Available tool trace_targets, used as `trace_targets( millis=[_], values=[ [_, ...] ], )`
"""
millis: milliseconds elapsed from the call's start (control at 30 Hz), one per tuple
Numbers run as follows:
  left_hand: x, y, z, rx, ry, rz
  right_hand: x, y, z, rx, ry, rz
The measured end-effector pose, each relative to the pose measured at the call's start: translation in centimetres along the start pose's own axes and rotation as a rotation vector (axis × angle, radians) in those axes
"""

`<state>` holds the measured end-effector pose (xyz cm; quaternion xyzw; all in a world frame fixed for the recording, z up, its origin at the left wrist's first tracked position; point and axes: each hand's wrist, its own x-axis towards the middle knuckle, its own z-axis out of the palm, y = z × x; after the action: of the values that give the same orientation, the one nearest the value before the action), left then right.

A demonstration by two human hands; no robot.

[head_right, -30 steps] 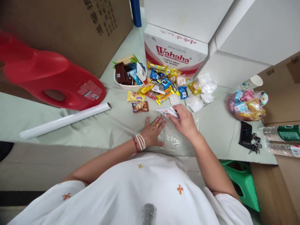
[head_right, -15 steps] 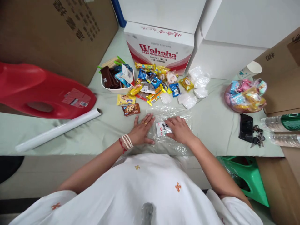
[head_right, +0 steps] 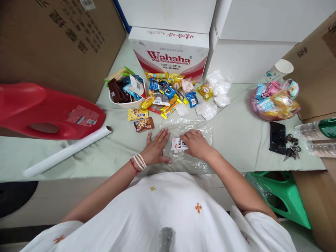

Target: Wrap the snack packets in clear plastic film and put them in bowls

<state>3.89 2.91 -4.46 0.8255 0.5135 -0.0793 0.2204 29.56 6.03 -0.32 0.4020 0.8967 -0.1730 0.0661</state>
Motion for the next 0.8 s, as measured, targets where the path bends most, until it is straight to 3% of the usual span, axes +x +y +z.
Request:
trace_targets(
  millis=[167,400,500,600,700,800],
  values=[
    [-0.1,0.1,0.1,-0.007,0.008,0.005,0.2,0.5,-0.1,0.034,-0.023,0.055],
    [-0.7,-1.0,0.0,-0.088,0.051,0.043,0.8,1.1,-0.2,0.076,0.055,0.004],
    [-2.6,-1.7,-0.9,-0.153,0.158,0.120,-2.2,1.5,-0.3,0.195,0.191,0.010],
    [-4.6,-1.7,-1.4,-0.154,0.244,0.280,-7.1,1.1,1.1,0.282,0.281,0.066],
    [-5.2,-1.5,-0.7,-0.138,0.160,0.443,-11.2,0.1,4.2,0.276,0.247,0.065],
    [-4.3,-1.9,0.7,-0.171,0.118,0.429,-12.9,-0.4,7.0,0.277,0.297,0.100]
  ],
)
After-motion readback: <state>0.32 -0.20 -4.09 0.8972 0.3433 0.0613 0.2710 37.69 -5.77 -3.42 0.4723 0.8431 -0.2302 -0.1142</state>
